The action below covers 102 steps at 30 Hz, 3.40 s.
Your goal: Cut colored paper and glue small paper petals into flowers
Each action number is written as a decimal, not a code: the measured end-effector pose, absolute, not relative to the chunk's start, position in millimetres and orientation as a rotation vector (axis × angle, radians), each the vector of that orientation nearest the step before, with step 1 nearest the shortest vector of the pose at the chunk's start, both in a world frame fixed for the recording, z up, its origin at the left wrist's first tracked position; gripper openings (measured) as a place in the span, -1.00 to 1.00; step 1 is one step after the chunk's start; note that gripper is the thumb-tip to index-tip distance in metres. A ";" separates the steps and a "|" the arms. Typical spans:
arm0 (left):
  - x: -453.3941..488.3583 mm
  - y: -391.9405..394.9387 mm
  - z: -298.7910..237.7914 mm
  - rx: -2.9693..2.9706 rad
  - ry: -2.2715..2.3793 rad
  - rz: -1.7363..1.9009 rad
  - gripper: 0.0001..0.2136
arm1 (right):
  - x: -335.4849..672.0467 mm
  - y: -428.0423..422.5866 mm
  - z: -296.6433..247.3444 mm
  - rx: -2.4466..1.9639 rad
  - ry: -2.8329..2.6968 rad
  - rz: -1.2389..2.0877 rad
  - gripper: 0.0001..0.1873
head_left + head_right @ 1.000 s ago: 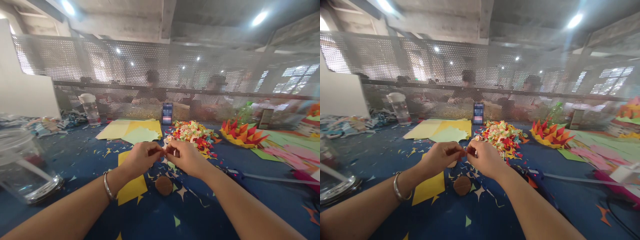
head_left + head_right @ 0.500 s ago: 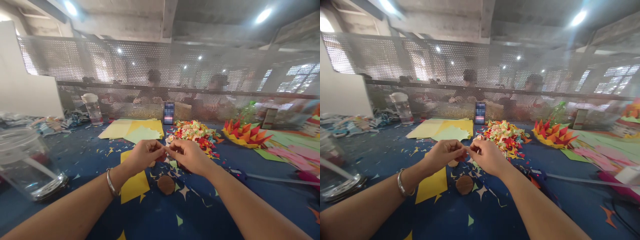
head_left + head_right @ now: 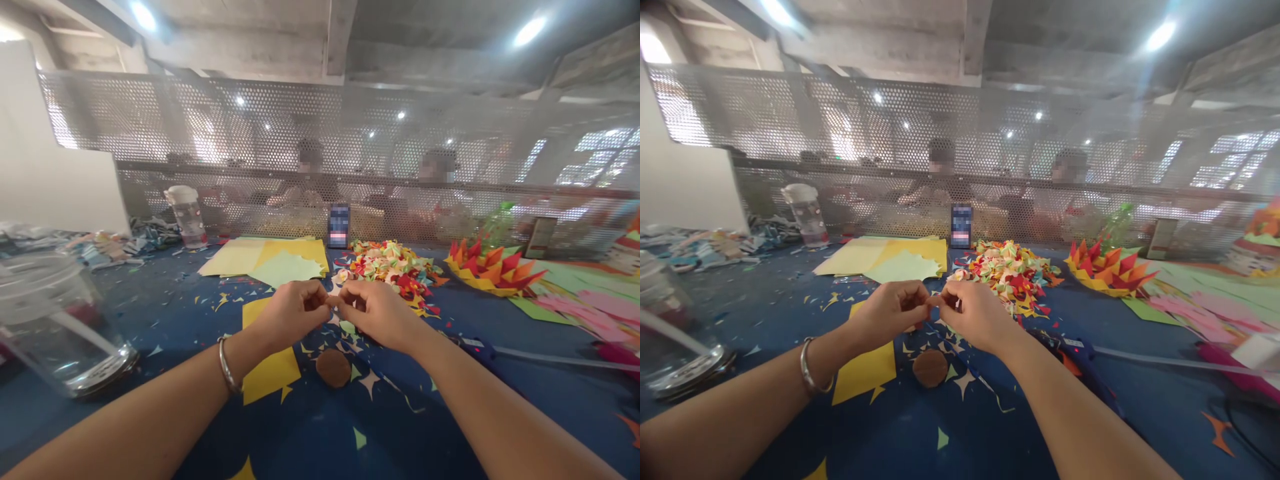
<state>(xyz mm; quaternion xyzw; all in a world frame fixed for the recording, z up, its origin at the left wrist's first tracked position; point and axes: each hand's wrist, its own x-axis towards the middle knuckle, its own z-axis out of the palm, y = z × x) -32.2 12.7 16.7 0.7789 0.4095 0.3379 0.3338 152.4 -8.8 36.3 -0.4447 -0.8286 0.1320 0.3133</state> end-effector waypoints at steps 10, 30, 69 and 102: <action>-27.3 13.3 14.9 2.123 1.128 0.991 -0.94 | 151.0 -7.7 34.4 -1.167 -2.206 0.274 -0.87; -35.9 18.9 14.7 1.946 1.083 1.009 -0.94 | 150.3 -7.2 36.1 -1.169 -2.189 0.296 -0.82; -23.8 6.6 19.6 0.983 0.720 1.050 -0.80 | 146.2 -10.4 33.1 -1.001 -2.109 0.254 -0.94; -18.8 2.8 20.9 1.426 0.791 1.247 -0.86 | 147.6 -7.5 31.1 -1.040 -1.918 0.469 -0.88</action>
